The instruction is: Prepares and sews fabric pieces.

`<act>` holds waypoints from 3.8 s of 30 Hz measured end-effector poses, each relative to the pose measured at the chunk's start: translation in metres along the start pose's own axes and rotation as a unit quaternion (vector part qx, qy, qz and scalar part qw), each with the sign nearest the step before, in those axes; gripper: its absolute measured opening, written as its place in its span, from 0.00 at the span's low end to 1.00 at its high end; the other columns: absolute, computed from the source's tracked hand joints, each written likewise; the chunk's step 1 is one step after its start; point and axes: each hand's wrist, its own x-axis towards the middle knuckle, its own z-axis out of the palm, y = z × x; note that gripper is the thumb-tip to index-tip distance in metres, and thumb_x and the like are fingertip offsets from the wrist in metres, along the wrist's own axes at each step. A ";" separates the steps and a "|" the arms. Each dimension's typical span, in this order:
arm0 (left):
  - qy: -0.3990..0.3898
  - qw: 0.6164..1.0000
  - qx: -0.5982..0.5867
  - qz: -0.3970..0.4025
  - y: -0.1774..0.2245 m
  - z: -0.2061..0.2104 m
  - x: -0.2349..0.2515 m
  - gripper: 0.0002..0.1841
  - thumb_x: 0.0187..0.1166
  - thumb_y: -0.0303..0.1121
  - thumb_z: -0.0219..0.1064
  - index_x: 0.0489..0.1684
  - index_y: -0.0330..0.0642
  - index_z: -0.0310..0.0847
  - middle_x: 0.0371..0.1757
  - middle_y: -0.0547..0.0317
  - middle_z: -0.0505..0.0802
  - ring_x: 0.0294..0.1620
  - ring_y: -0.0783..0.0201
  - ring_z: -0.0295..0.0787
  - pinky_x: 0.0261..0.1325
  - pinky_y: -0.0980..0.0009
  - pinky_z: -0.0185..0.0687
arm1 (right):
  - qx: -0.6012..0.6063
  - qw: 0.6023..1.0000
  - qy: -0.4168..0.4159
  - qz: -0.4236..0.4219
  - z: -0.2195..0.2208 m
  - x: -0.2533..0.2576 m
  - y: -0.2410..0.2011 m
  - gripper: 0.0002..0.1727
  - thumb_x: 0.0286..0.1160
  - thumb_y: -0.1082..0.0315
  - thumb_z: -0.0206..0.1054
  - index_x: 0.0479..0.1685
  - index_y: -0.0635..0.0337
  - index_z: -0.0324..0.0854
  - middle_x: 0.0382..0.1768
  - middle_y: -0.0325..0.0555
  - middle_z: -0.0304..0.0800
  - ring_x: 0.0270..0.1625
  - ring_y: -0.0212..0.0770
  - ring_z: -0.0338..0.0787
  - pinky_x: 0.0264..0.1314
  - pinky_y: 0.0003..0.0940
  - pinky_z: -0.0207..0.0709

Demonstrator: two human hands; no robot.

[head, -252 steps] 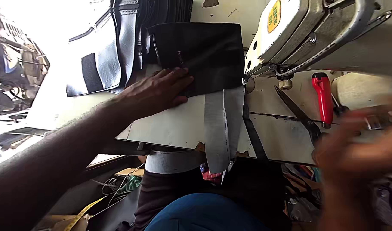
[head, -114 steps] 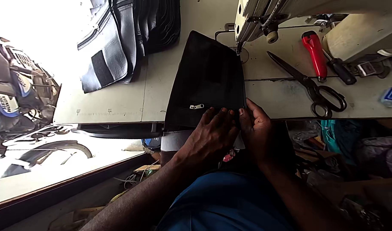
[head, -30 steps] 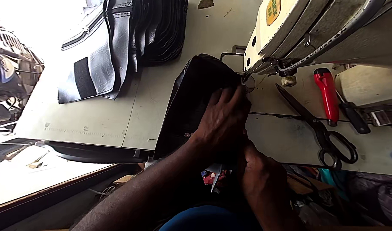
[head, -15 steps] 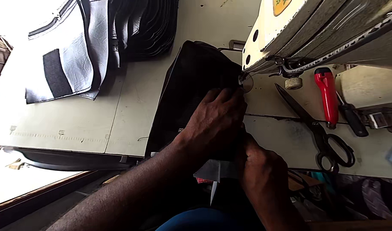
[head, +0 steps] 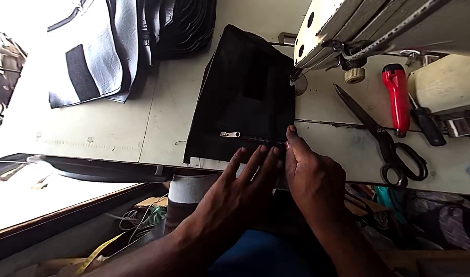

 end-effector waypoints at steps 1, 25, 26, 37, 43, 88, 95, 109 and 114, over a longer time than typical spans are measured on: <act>0.052 0.998 0.022 0.000 0.002 0.015 -0.005 0.33 0.85 0.47 0.61 0.88 0.42 0.66 0.93 0.52 0.65 0.94 0.49 0.57 0.88 0.37 0.58 | -0.001 1.000 0.017 0.002 0.002 -0.003 -0.001 0.23 0.89 0.59 0.55 0.79 0.51 0.82 0.15 0.42 0.82 0.13 0.45 0.79 0.12 0.42 0.67; 0.118 0.991 -0.004 -0.063 0.008 0.021 0.010 0.33 0.79 0.47 0.65 0.88 0.59 0.67 0.75 0.59 0.83 0.70 0.52 0.81 0.79 0.40 0.65 | 0.250 0.959 0.100 0.084 0.022 -0.073 0.002 0.29 0.79 0.55 0.72 0.77 0.57 0.80 0.29 0.41 0.91 0.20 0.33 0.81 0.22 0.35 0.79; 0.115 0.992 -0.005 -0.049 0.004 0.018 0.011 0.35 0.77 0.49 0.67 0.89 0.61 0.66 0.73 0.58 0.84 0.66 0.52 0.82 0.74 0.41 0.67 | 0.252 0.959 0.100 0.082 0.022 -0.073 0.003 0.29 0.79 0.56 0.73 0.77 0.57 0.80 0.29 0.41 0.91 0.19 0.33 0.80 0.22 0.34 0.78; 0.141 0.989 0.017 0.041 -0.003 0.031 0.016 0.22 0.88 0.32 0.52 0.78 0.39 0.76 0.88 0.51 0.75 0.90 0.49 0.65 0.91 0.50 0.59 | 0.285 0.950 0.099 0.077 0.026 -0.075 0.002 0.28 0.81 0.57 0.71 0.79 0.55 0.79 0.29 0.40 0.90 0.19 0.31 0.79 0.21 0.32 0.77; 0.151 0.988 0.001 0.041 -0.002 0.035 0.015 0.23 0.89 0.30 0.50 0.82 0.41 0.74 0.87 0.51 0.76 0.87 0.51 0.70 0.90 0.52 0.61 | 0.303 0.946 0.093 0.068 0.025 -0.074 0.000 0.26 0.82 0.61 0.68 0.79 0.57 0.79 0.30 0.40 0.91 0.20 0.30 0.80 0.22 0.31 0.79; 0.085 0.994 -0.034 -0.057 -0.008 0.003 0.060 0.23 0.91 0.40 0.48 0.78 0.50 0.78 0.89 0.66 0.74 0.81 0.55 0.74 0.63 0.54 0.78 | -0.001 1.000 -0.019 -0.004 -0.006 -0.051 -0.011 0.18 0.67 0.68 0.66 0.57 0.58 0.90 0.14 0.39 0.83 0.16 0.43 0.86 0.16 0.41 0.78; 0.077 0.995 -0.030 -0.051 -0.020 0.001 0.069 0.23 0.92 0.40 0.45 0.81 0.52 0.75 0.90 0.69 0.71 0.83 0.56 0.71 0.65 0.54 0.75 | -0.034 0.999 -0.039 0.007 -0.010 -0.034 -0.015 0.21 0.67 0.68 0.67 0.61 0.57 0.89 0.15 0.40 0.84 0.18 0.43 0.87 0.19 0.40 0.79; 0.097 0.994 -0.037 -0.043 -0.039 0.001 0.087 0.22 0.92 0.38 0.47 0.79 0.51 0.77 0.89 0.68 0.73 0.82 0.55 0.72 0.67 0.54 0.74 | -0.054 0.997 -0.047 0.016 -0.008 -0.010 -0.012 0.20 0.71 0.66 0.67 0.63 0.54 0.87 0.13 0.39 0.80 0.17 0.44 0.85 0.17 0.41 0.74; 0.106 0.993 -0.021 -0.048 -0.049 0.003 0.099 0.23 0.92 0.37 0.44 0.79 0.52 0.77 0.89 0.69 0.74 0.83 0.56 0.72 0.67 0.53 0.73 | -0.054 0.996 -0.061 0.021 -0.006 0.004 -0.009 0.21 0.75 0.63 0.65 0.68 0.53 0.84 0.13 0.38 0.79 0.16 0.44 0.84 0.16 0.41 0.72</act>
